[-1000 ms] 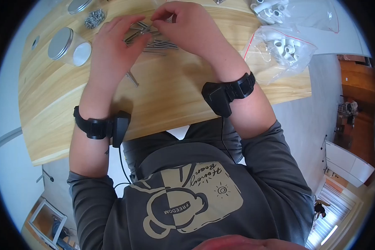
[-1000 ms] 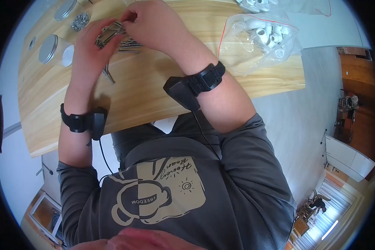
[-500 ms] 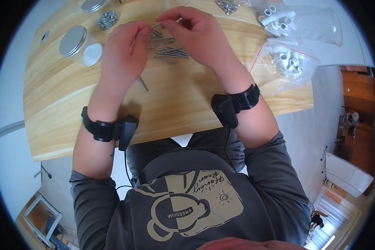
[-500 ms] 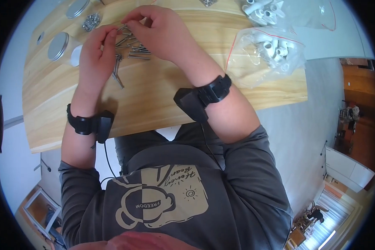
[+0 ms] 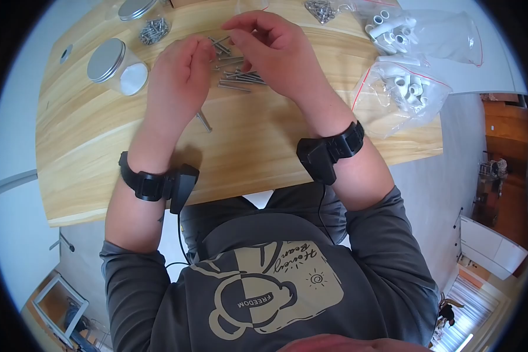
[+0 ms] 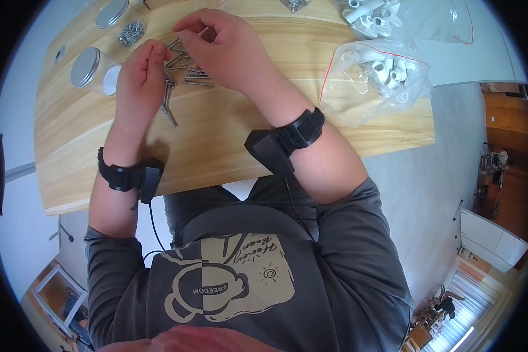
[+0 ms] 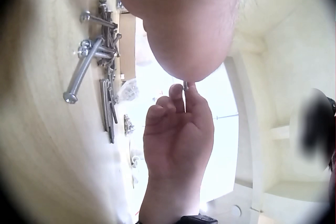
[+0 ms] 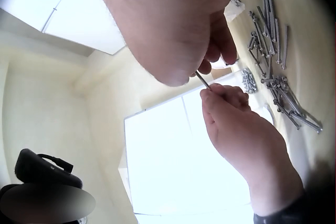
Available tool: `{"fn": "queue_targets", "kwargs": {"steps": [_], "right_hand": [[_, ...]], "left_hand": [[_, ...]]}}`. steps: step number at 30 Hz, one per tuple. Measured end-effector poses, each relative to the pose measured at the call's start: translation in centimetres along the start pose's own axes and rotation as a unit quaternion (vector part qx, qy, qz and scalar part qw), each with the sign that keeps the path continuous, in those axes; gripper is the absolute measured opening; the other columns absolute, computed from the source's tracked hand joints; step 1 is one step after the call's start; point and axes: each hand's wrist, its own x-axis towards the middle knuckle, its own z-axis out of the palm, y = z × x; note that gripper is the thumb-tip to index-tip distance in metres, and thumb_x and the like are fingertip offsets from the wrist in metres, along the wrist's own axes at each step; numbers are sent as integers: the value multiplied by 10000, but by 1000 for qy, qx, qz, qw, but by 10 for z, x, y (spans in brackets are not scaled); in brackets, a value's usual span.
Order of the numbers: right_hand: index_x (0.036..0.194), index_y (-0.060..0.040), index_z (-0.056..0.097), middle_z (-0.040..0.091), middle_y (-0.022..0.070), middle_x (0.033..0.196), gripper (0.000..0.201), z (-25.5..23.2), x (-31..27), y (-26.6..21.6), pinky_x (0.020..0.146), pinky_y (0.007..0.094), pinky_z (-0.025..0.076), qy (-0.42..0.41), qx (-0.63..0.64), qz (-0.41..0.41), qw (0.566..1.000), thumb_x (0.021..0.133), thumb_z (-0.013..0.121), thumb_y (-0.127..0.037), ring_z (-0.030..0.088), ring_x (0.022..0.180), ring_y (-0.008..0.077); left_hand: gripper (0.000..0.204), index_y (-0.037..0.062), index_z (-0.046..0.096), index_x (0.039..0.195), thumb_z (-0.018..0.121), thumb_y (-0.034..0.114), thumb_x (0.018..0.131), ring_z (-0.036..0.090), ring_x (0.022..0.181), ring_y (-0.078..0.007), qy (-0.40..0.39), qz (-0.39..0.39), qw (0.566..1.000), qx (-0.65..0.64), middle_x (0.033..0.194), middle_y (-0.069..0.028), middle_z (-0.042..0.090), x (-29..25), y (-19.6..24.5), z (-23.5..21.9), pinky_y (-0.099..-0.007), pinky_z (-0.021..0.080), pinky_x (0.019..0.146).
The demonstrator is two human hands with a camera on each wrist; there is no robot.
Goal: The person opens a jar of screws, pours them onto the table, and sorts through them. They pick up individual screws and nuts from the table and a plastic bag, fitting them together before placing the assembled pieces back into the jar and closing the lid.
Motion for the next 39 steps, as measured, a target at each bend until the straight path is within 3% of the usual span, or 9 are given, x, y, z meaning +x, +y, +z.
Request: {"fn": "queue_targets", "kwargs": {"steps": [8,10,14,18,28,31,33,37,39], "right_hand": [[1142,-36,719,676,9,863,186,-1,-1,-1,594,224,502,-36,8,40,998,1003,625,-117,610,677,59],[1131,-38,725,669,-2,846,184,-1,-2,-2,585,220,488,-33,-8,26,999,1003,628,-127,601,665,54],[1063,-1,740,685,21,771,211,-2,-2,-10,617,250,482,-34,-14,68,997,969,682,-181,592,692,61],[1108,-48,748,638,-43,788,181,0,-3,-11,569,203,440,-31,-24,65,997,987,670,-158,550,636,34],[1073,-19,746,687,11,808,164,-2,-2,-4,658,236,500,-43,-8,-3,999,943,704,-111,605,736,59],[1074,-17,746,683,5,811,164,-1,-3,-9,649,232,495,-49,39,25,998,953,701,-118,603,738,53],[1089,-13,740,684,-1,809,177,0,-2,-11,640,229,491,-35,17,87,995,964,698,-131,602,734,51],[1103,-4,736,695,3,813,206,0,-1,-8,645,231,496,-41,45,30,998,976,692,-160,605,728,52],[1099,2,732,697,3,809,207,0,-1,-12,661,230,503,-37,35,99,994,980,684,-160,601,725,49]], "left_hand": [[211,15,626,876,545,150,1016,601,782,-378,-13,-14,1000,2,786,-177,622,-1,1,-1,-441,467,697],[312,5,598,902,473,221,1090,541,699,-210,-13,19,1000,13,753,-97,595,-2,-1,0,-328,431,654],[237,13,630,886,532,173,1030,607,779,-369,-9,-5,1000,1,788,-165,632,-1,5,-3,-436,471,701],[260,13,631,889,523,195,1040,610,769,-357,-12,-23,1000,2,783,-158,639,-1,3,-3,-418,474,693],[327,19,621,882,510,265,1067,571,677,-259,10,-66,997,-48,728,-120,591,-3,3,-3,-359,462,644],[369,31,556,833,460,260,1106,441,665,-141,6,-52,998,-36,694,-41,479,-3,4,-2,-295,382,618],[369,31,557,833,459,261,1105,440,661,-143,2,-43,999,-29,690,-44,480,-3,3,-2,-298,383,615],[370,32,559,833,460,264,1104,436,648,-149,13,-14,1000,-18,678,-51,485,-3,-1,0,-308,381,606],[369,33,560,833,461,264,1104,437,646,-150,11,-25,999,-22,678,-51,488,-3,2,-1,-309,380,604]]}}
